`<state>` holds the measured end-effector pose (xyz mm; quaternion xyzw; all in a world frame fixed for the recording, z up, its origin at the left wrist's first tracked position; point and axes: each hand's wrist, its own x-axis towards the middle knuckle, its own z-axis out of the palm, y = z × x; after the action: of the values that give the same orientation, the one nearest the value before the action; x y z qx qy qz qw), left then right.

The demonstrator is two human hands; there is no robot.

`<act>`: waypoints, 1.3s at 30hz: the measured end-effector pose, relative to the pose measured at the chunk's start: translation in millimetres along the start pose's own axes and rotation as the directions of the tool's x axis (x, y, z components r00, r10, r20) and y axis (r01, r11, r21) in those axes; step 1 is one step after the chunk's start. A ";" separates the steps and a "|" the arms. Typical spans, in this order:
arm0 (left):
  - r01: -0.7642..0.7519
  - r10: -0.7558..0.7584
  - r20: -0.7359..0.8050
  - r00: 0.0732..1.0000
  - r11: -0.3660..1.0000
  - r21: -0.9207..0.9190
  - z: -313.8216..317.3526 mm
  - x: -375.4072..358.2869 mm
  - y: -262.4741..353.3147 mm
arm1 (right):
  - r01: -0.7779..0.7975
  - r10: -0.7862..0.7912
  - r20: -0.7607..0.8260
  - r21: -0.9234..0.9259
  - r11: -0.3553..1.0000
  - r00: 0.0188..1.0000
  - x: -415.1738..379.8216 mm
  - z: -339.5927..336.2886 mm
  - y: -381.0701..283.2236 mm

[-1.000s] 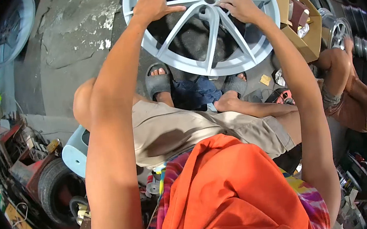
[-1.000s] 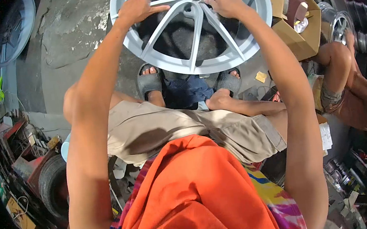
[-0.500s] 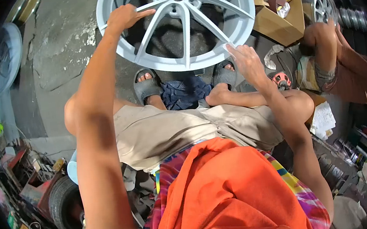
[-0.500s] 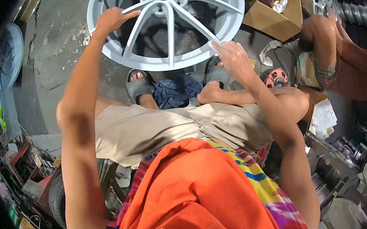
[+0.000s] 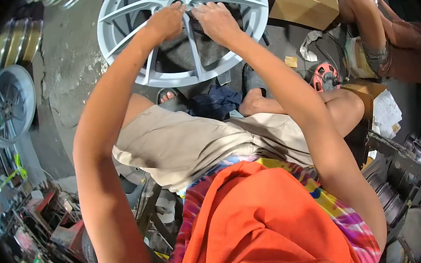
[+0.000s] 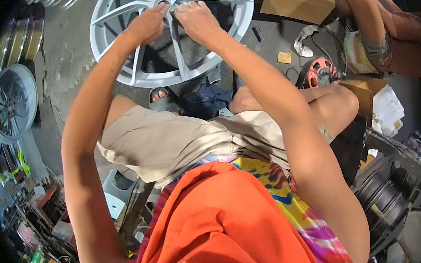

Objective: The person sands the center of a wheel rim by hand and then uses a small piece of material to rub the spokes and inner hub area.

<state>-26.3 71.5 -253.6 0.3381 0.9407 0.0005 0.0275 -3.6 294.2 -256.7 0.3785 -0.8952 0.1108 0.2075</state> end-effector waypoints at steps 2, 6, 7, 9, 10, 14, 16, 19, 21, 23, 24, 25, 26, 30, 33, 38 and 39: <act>0.021 -0.018 0.066 0.998 0.999 -0.037 -2.1 -2.2 23.4 | -0.031 0.029 0.074 0.018 0.999 0.997 -11.7 -11.0 -0.3; 0.119 -0.124 0.092 0.988 0.991 0.059 0.7 -6.6 49.4 | -0.064 0.056 0.067 0.114 0.991 0.996 -100.2 -63.3 15.0; 0.166 -0.172 0.048 0.984 0.980 0.105 2.8 -5.8 58.3 | -0.097 0.084 0.103 0.127 0.987 0.991 -125.1 -76.0 20.6; 0.223 -0.219 -0.045 0.975 0.956 0.191 11.4 -6.6 74.3 | -0.142 0.123 0.182 0.099 0.985 0.976 -156.8 -101.0 21.7; 0.212 -0.208 -0.042 0.977 0.959 0.188 10.7 -6.0 82.4 | -0.183 0.161 0.248 0.067 0.981 0.955 -163.6 -108.6 20.8; 0.271 -0.265 -0.060 0.962 0.927 0.260 -2.0 -10.1 117.4 | -0.159 0.144 0.123 0.120 0.980 0.982 -144.6 -91.9 17.1; 0.267 -0.289 0.050 0.956 0.928 0.260 -6.3 -11.2 132.2 | -0.163 0.148 0.137 0.108 0.981 0.980 -130.1 -85.3 10.7; 0.232 -0.252 0.046 0.967 0.936 0.264 -9.5 -11.3 132.6 | -0.148 0.132 0.179 0.083 0.986 0.975 -146.2 -93.7 17.2; 0.223 -0.229 -0.006 0.974 0.945 0.241 -4.1 -12.1 125.7 | -0.115 0.094 0.221 0.082 0.990 0.971 -155.0 -101.7 25.1; 0.230 -0.229 -0.031 0.973 0.944 0.238 -1.1 -9.4 118.7 | -0.110 0.082 0.278 0.085 0.990 0.957 -156.4 -112.9 25.2; 0.237 -0.228 -0.061 0.972 0.939 0.251 -1.2 -6.1 113.1 | -0.112 0.086 0.278 0.081 0.990 0.957 -150.5 -110.8 25.9; 0.230 -0.224 -0.052 0.973 0.940 0.251 -2.9 -4.7 109.5 | -0.077 0.058 0.229 0.078 0.994 0.972 -137.3 -104.3 24.4; 0.224 -0.219 -0.049 0.975 0.941 0.255 -2.1 -4.0 107.2 | -0.045 0.031 0.179 0.075 0.996 0.983 -128.3 -95.8 22.7; 0.221 -0.228 0.017 0.973 0.957 0.188 -6.5 -10.9 90.1 | 0.002 -0.009 0.118 0.065 0.998 0.993 -110.6 -72.0 21.0; 0.216 -0.224 0.083 0.971 0.972 0.095 -14.1 -16.9 80.4 | -0.029 -0.008 0.257 0.142 0.989 0.966 -138.3 -102.6 34.9; 0.200 -0.194 0.126 0.973 0.979 -0.035 -15.2 -16.6 78.3 | -0.048 0.017 0.212 0.140 0.989 0.977 -102.3 -78.7 25.8; 0.193 -0.187 0.132 0.973 0.981 -0.030 -18.0 -18.8 78.4 | -0.022 0.005 0.140 0.126 0.992 0.990 -93.9 -70.8 23.3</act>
<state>37.2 120.3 -233.2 0.2451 0.9648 -0.0038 0.0950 58.9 394.8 -237.4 0.3916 -0.9012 0.1423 0.1193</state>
